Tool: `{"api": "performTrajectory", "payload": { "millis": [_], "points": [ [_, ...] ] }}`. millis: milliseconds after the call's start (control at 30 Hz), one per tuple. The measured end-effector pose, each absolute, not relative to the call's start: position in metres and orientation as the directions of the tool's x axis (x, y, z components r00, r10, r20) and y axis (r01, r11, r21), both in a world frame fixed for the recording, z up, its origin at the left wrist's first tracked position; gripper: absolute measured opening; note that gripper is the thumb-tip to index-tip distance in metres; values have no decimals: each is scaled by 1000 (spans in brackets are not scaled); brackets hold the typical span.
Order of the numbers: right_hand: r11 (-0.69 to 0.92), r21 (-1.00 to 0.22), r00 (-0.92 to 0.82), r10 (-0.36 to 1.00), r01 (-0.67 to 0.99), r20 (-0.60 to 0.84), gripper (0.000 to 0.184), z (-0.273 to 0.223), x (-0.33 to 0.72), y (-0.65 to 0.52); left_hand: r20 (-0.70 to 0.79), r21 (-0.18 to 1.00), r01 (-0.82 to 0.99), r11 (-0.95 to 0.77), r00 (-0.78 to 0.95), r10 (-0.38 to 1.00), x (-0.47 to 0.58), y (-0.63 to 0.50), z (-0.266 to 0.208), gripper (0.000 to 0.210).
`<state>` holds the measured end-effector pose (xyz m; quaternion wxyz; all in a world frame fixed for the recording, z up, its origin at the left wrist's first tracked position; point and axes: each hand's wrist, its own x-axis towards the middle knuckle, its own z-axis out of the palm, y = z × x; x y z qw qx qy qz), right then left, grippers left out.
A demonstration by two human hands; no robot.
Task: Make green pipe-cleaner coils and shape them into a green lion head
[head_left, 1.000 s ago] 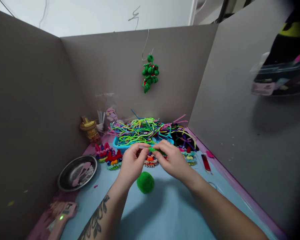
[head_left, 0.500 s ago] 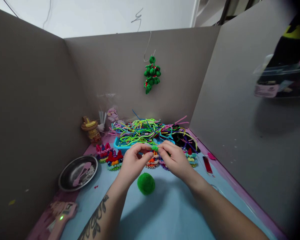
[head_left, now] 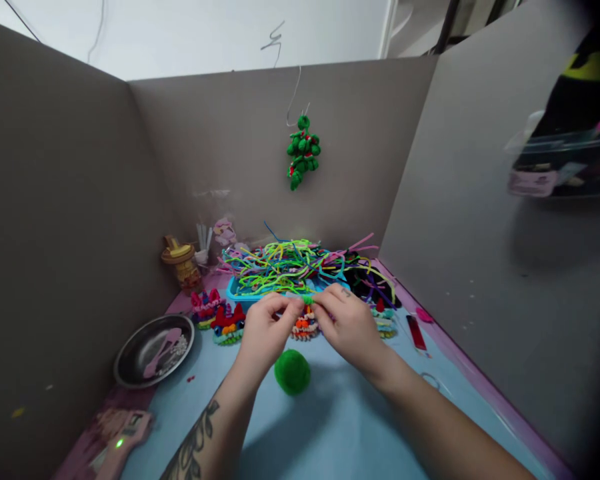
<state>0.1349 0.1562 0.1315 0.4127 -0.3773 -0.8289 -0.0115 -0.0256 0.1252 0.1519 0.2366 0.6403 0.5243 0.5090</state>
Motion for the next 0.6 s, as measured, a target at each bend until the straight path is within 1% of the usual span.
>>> {"api": "performTrajectory", "payload": {
  "millis": [67, 167, 233, 333, 433, 467, 600],
  "points": [
    [714, -250, -384, 598, 654, 703, 18, 130, 133, 155, 401, 842, 428, -328, -91, 911, -26, 127, 149, 33],
    [709, -200, -396, 579, 676, 713, 19, 128, 131, 153, 412, 845, 434, -314, -152, 898, -25, 129, 145, 35],
    [706, -188, -398, 574, 682, 716, 20, 127, 130, 152, 424, 842, 443, -309, -190, 885, -24, 129, 144, 35],
    [703, -214, -380, 585, 678, 716, 17, 125, 127, 151, 430, 846, 434, -310, -208, 879, -23, 129, 143, 33],
    [705, -299, -355, 621, 643, 699, 8, 126, 126, 152, 432, 856, 409, -317, -228, 873, -25, 130, 144, 33],
    [705, -332, -353, 637, 627, 685, 11, 126, 126, 153, 434, 861, 397, -319, -245, 867, -27, 131, 144, 33],
    [679, -446, -372, 711, 583, 596, 42, 132, 133, 157, 414, 893, 329, -308, -325, 850, -40, 137, 144, 36]
  ]
}}
